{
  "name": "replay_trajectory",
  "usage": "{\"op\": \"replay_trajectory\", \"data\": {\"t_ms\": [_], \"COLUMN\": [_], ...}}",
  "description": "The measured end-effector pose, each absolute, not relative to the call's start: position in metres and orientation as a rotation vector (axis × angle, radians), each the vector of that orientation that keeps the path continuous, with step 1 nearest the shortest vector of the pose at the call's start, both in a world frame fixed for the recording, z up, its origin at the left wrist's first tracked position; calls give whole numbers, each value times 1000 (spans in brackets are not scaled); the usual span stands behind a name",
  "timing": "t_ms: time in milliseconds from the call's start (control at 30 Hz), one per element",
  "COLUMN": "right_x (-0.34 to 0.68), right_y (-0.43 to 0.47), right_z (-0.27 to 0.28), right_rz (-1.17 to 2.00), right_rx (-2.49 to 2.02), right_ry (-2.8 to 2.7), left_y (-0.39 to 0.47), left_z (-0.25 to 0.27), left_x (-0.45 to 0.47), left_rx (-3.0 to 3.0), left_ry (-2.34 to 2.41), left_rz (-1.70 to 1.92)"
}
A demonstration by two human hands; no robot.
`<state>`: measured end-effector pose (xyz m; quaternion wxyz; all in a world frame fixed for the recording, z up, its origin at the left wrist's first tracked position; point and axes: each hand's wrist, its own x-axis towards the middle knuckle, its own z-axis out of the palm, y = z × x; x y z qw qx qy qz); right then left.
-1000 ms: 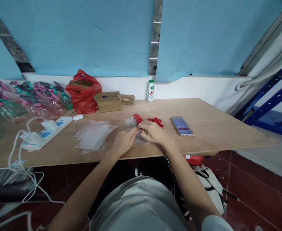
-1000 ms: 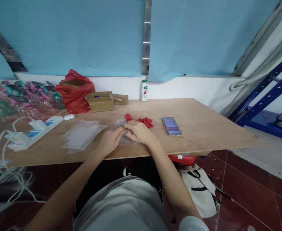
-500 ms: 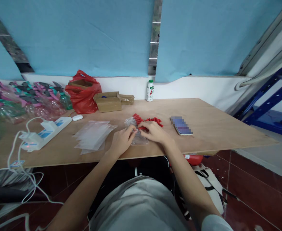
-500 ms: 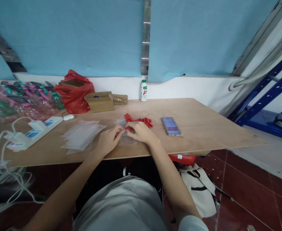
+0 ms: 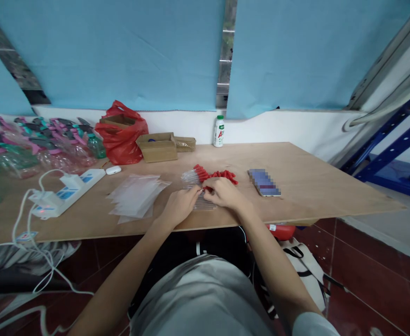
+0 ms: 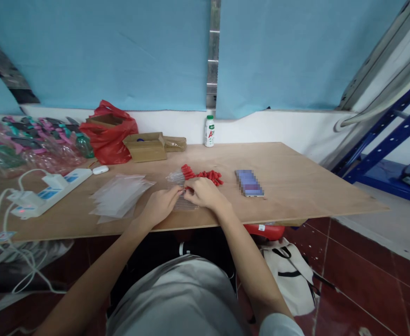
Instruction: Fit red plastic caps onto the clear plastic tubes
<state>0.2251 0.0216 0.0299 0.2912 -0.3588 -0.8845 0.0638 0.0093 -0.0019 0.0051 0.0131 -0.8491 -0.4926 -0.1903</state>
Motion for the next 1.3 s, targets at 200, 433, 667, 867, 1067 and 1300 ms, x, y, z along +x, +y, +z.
{"op": "replay_trajectory", "data": {"t_ms": [200, 433, 667, 867, 1067, 1300], "right_x": [225, 225, 229, 234, 234, 234], "right_y": [26, 27, 27, 32, 33, 33], "right_z": [26, 25, 27, 23, 23, 24], "right_rz": [166, 157, 245, 236, 281, 320], "right_rx": [-882, -834, -809, -885, -876, -835], "right_ry": [-2349, -2347, -2276, -2239, -2237, -2247], "left_y": [-3, -3, -2, -4, -5, -7], "left_z": [8, 7, 4, 5, 8, 8], "left_x": [11, 12, 4, 5, 6, 6], "left_rx": [-2636, -2637, -2540, -2428, -2428, -2488], "left_ry": [-1565, -1565, -1532, -1531, -1612, -1583], "left_rz": [-548, -571, -827, -924, -975, -874]}}
